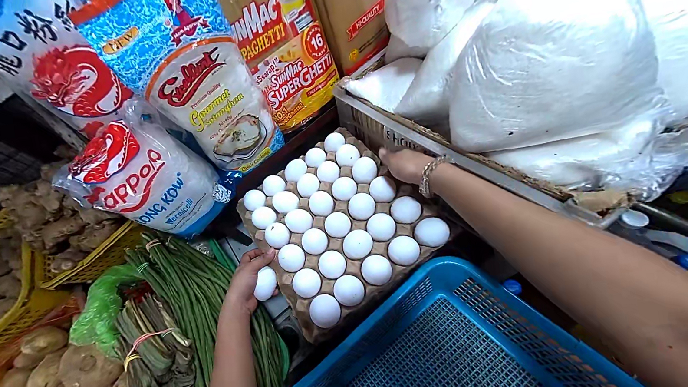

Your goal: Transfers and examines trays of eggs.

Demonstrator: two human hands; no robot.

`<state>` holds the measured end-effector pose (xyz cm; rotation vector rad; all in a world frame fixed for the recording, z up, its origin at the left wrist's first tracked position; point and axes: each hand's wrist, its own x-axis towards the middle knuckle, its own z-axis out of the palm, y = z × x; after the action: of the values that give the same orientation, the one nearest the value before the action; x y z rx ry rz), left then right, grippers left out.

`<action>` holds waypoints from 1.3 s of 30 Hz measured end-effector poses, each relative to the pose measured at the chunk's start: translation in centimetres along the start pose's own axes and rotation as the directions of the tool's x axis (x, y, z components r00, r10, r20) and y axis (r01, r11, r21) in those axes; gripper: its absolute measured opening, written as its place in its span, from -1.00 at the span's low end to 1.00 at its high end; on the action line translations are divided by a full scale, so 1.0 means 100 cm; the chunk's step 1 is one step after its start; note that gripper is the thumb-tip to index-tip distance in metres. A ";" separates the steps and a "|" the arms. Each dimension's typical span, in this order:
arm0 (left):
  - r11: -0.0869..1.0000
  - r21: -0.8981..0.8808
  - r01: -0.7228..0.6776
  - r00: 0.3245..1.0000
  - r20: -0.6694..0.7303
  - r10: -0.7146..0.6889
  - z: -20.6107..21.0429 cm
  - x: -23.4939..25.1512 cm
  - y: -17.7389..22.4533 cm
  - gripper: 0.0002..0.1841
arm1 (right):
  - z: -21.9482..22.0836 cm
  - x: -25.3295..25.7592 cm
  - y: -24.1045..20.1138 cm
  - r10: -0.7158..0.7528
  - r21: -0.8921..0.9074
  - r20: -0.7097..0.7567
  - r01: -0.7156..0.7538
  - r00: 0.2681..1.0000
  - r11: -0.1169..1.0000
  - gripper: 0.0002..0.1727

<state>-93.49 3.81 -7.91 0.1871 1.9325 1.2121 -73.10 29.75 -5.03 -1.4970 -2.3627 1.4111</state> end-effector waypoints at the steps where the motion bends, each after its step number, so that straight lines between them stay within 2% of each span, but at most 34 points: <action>1: 1.000 0.011 -0.006 1.000 -0.001 0.006 0.000 -0.001 0.000 -0.71 | 0.000 0.000 0.007 -0.054 -0.071 0.033 0.056 0.998 0.996 -0.40; 2: 1.000 0.022 -0.014 1.000 -0.006 0.014 0.000 -0.001 0.000 -0.70 | 0.001 -0.001 0.014 -0.086 -0.068 0.040 0.088 0.996 0.994 -0.49; 5: 0.999 0.041 -0.024 0.999 -0.027 0.025 0.002 -0.002 0.001 -0.69 | 0.003 -0.008 0.021 -0.099 -0.027 0.013 0.100 0.995 0.995 -0.43; 9: 0.998 0.054 -0.036 0.998 -0.047 0.038 0.003 -0.004 0.002 -0.69 | 0.009 -0.010 0.019 -0.070 -0.023 -0.066 0.069 0.995 0.997 -0.45; 13: 0.993 0.114 -0.028 0.997 -0.066 0.036 0.003 -0.006 0.003 -0.66 | 0.009 -0.016 0.020 0.003 -0.022 -0.008 -0.004 1.000 1.000 -0.50; 18: 0.933 0.355 -0.052 0.983 -0.149 0.112 0.001 -0.013 0.023 -0.42 | 0.001 -0.073 0.046 -0.181 0.049 0.021 0.180 0.983 0.983 -0.34; 20: 0.912 0.403 -0.072 0.977 -0.156 0.146 -0.005 -0.010 0.033 -0.44 | 0.000 -0.106 0.059 -0.242 0.084 -0.008 0.242 0.970 0.967 -0.33; 21: 0.914 0.398 -0.079 0.973 -0.171 0.158 -0.006 -0.009 0.038 -0.51 | 0.003 -0.121 0.066 -0.265 0.162 -0.073 0.274 0.961 0.948 -0.36; 23: 0.945 0.311 -0.103 0.962 -0.209 0.174 -0.004 -0.011 0.049 -0.63 | 0.019 -0.149 0.077 -0.211 0.462 -0.250 0.308 0.945 0.832 -0.51; 24: 0.960 0.254 -0.119 0.961 -0.215 0.176 -0.001 -0.014 0.054 -0.68 | 0.029 -0.163 0.078 -0.107 0.644 -0.265 0.258 0.958 0.720 -0.61; 25: 0.968 0.204 -0.144 0.962 -0.199 0.185 0.003 -0.018 0.059 -0.75 | 0.037 -0.177 0.074 0.021 0.796 -0.194 0.145 0.981 0.588 -0.71; 26: 0.965 0.190 -0.181 0.964 -0.162 0.213 0.005 -0.021 0.064 -0.81 | 0.043 -0.189 0.068 0.149 0.893 -0.057 -0.017 0.987 0.449 -0.76; 27: 0.945 0.240 -0.224 0.960 -0.113 0.256 0.008 -0.024 0.070 -0.83 | 0.047 -0.196 0.061 0.256 0.929 0.113 -0.194 0.960 0.315 -0.74; 28: 0.903 0.339 -0.263 0.952 -0.062 0.300 0.010 -0.025 0.077 -0.75 | 0.052 -0.198 0.053 0.321 0.920 0.265 -0.338 0.909 0.198 -0.66; 30: 0.774 0.547 -0.318 0.929 0.019 0.369 0.019 -0.022 0.097 -0.59 | 0.062 -0.194 0.040 0.337 0.877 0.425 -0.474 0.840 0.074 -0.56; 31: 0.693 0.633 -0.346 0.912 0.054 0.407 0.025 -0.018 0.108 -0.58 | 0.067 -0.191 0.034 0.315 0.876 0.441 -0.479 0.840 0.053 -0.53; 33: 0.465 0.804 -0.371 0.875 0.135 0.465 0.039 -0.007 0.130 -0.69 | 0.074 -0.186 0.022 0.296 0.898 0.416 -0.440 0.860 0.014 -0.48; 35: 0.217 0.913 -0.345 0.874 0.228 0.430 0.054 0.007 0.150 -0.73 | 0.074 -0.187 0.009 0.309 0.910 0.405 -0.412 0.860 -0.047 -0.50; 37: 0.075 0.941 -0.330 0.894 0.287 0.344 0.069 0.024 0.166 -0.68 | 0.074 -0.188 0.002 0.326 0.904 0.424 -0.418 0.845 -0.092 -0.52; 39: 0.009 0.945 -0.327 0.912 0.313 0.264 0.083 0.042 0.175 -0.57 | 0.074 -0.186 0.002 0.317 0.886 0.463 -0.446 0.828 -0.127 -0.53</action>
<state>-95.31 20.81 2.21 1.4340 2.4118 -0.2584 -66.12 11.31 -1.70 -1.4487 -0.1339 2.3968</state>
